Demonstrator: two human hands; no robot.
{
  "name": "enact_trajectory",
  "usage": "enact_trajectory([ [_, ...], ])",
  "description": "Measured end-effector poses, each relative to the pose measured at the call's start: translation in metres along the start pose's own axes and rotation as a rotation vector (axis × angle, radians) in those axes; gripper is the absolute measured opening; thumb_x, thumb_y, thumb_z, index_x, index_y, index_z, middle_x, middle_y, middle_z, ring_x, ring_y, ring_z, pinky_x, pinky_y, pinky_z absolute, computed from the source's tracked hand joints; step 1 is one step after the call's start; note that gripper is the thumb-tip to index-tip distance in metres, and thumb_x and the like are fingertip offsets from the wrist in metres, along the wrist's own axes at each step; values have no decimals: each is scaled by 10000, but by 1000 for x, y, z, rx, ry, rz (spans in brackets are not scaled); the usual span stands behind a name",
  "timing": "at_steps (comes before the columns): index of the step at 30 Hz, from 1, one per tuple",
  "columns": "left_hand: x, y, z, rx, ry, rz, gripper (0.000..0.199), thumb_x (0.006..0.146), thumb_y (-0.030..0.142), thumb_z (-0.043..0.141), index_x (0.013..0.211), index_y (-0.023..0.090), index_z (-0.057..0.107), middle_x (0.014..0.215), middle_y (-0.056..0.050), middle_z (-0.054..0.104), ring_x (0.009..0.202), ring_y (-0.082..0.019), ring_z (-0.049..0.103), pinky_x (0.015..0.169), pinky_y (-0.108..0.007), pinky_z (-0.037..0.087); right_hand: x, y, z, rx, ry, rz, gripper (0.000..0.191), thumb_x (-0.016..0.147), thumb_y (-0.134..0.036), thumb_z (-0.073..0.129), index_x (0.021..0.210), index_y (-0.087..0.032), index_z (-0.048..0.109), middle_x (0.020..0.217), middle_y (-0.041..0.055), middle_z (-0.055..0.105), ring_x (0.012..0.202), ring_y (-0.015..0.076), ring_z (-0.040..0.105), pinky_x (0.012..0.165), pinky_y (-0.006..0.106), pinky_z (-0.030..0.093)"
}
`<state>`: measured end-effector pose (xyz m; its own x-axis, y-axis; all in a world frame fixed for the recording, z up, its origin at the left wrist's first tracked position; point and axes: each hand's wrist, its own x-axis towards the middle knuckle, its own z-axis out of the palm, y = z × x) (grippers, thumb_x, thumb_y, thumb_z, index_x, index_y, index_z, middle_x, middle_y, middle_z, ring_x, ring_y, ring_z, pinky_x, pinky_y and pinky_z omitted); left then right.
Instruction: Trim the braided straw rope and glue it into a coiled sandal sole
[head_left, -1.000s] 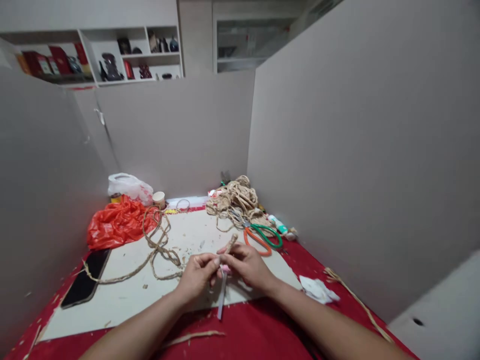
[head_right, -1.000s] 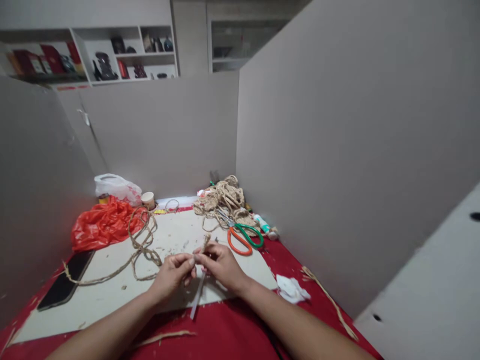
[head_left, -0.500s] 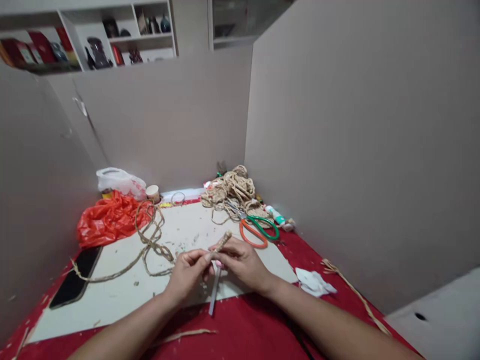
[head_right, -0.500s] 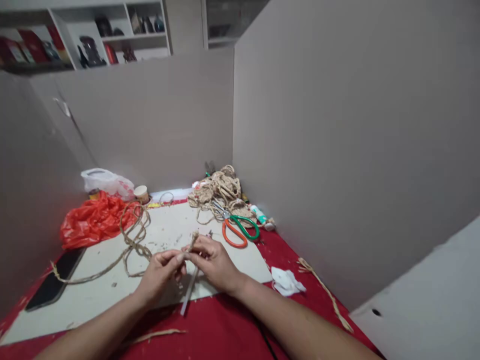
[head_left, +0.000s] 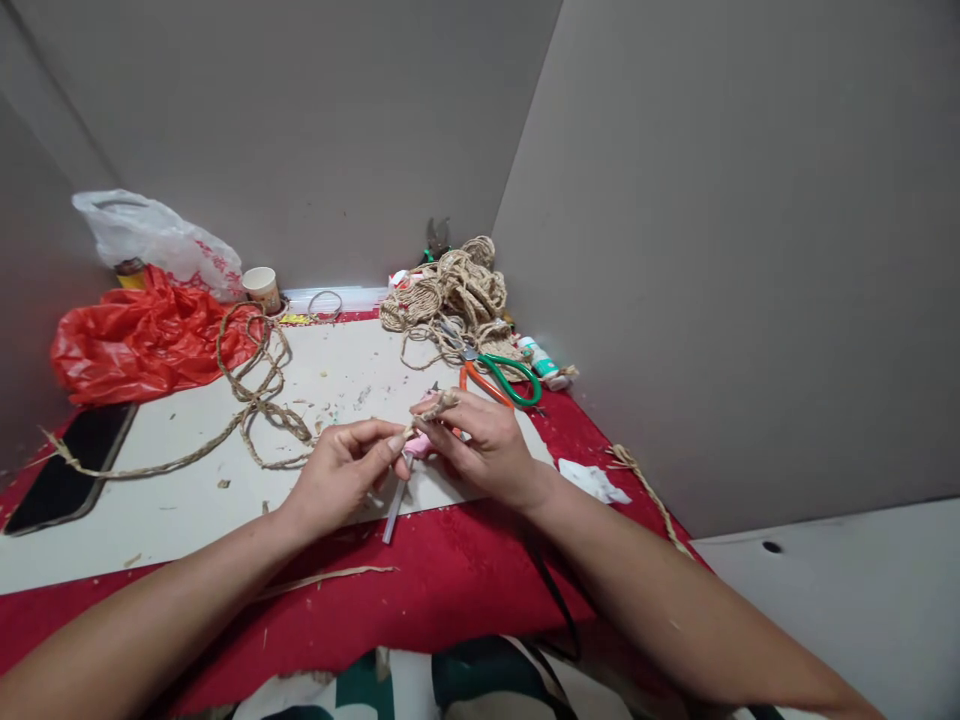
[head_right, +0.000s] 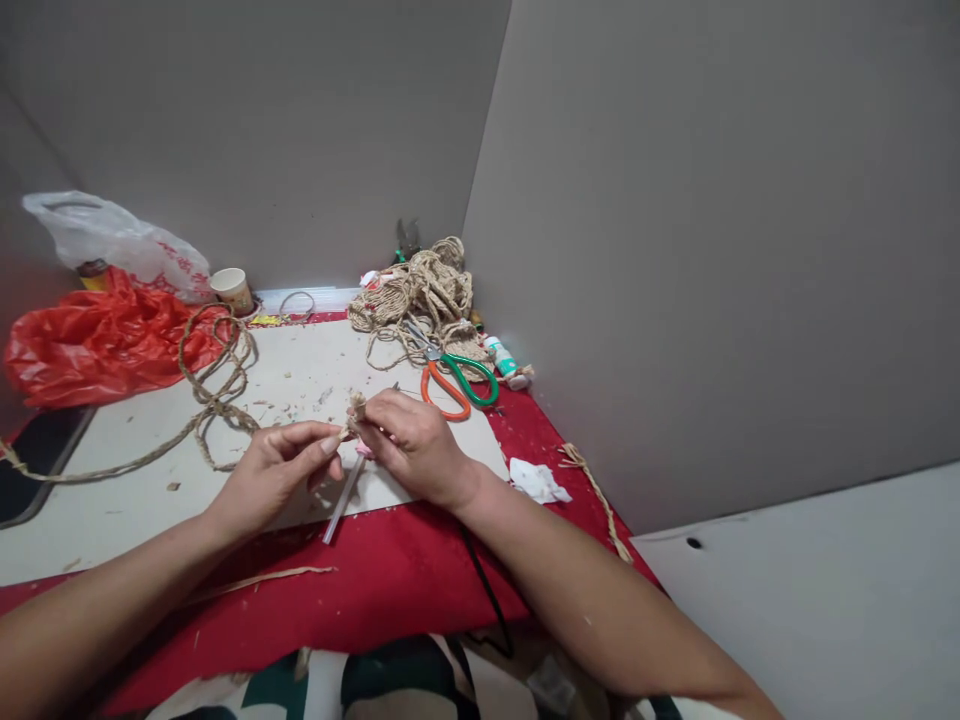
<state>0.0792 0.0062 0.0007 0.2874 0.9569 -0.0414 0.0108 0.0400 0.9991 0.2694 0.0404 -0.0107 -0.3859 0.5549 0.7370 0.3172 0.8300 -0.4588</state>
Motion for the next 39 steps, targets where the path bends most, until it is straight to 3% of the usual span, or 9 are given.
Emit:
enact_trajectory([
  [5, 1, 6, 1, -41, -1, -67, 366, 785, 464, 694, 934, 130, 715, 641, -19, 689, 420, -67, 460, 450, -203, 361, 3, -4, 0, 121, -16, 263, 243, 931, -371, 561, 837, -190, 694, 788, 63, 704, 751, 178, 656, 690, 295, 504],
  [8, 0, 9, -2, -10, 84, 11, 395, 798, 442, 692, 1061, 147, 692, 947, -79, 731, 670, -133, 630, 598, -241, 488, 5, -6, 0, 183, -35, 316, 273, 927, -371, 555, 765, -180, 663, 752, 56, 677, 707, 166, 623, 670, 285, 479],
  [11, -1, 14, -7, 121, 159, 147, 417, 797, 374, 713, 1163, 180, 670, 1181, -93, 664, 915, -166, 623, 761, -262, 506, 6, -9, -1, 229, -161, 323, 296, 935, -319, 530, 687, -177, 605, 671, 24, 615, 641, 136, 557, 629, 258, 435],
  [16, -3, 17, -9, 248, 6, 291, 158, 792, 281, 730, 908, 177, 756, 882, -36, 650, 821, -141, 585, 774, -251, 470, 6, -18, -2, 308, -360, 255, 278, 922, -277, 507, 671, -170, 565, 652, -6, 547, 616, 115, 489, 590, 230, 387],
  [20, -3, 17, -7, 124, 43, 268, 101, 769, 260, 751, 784, 161, 742, 775, -16, 629, 746, -127, 572, 715, -240, 465, 7, -24, -2, 380, -389, 354, 253, 903, -309, 540, 710, -161, 614, 647, -12, 554, 616, 113, 485, 579, 223, 384],
  [25, -5, 22, -7, -7, 90, 183, 192, 739, 308, 775, 806, 147, 695, 715, 0, 613, 642, -114, 541, 613, -231, 462, 7, -24, 1, 638, -343, 509, 284, 898, -418, 583, 943, -158, 689, 829, 30, 676, 736, 140, 601, 646, 239, 481],
  [31, -6, 23, -7, 28, -48, 99, 219, 795, 357, 717, 862, 157, 656, 728, -9, 624, 617, -118, 529, 602, -240, 452, 7, -23, -5, 551, -16, 491, 429, 843, -462, 665, 1174, -189, 657, 932, 57, 664, 769, 150, 625, 616, 261, 514],
  [35, -7, 22, -3, 163, -113, 86, 196, 827, 354, 674, 862, 161, 667, 753, -18, 641, 642, -121, 526, 621, -231, 429, 12, -25, -12, 529, 7, 394, 423, 806, -480, 709, 1129, -207, 701, 913, 44, 648, 776, 139, 614, 625, 250, 508],
  [39, -7, 23, -1, 271, -155, 105, 180, 821, 342, 666, 823, 161, 666, 714, -4, 612, 654, -126, 510, 632, -230, 418, 15, -23, -11, 586, -20, 359, 303, 826, -469, 691, 872, -176, 755, 771, 40, 667, 670, 124, 603, 595, 245, 481],
])
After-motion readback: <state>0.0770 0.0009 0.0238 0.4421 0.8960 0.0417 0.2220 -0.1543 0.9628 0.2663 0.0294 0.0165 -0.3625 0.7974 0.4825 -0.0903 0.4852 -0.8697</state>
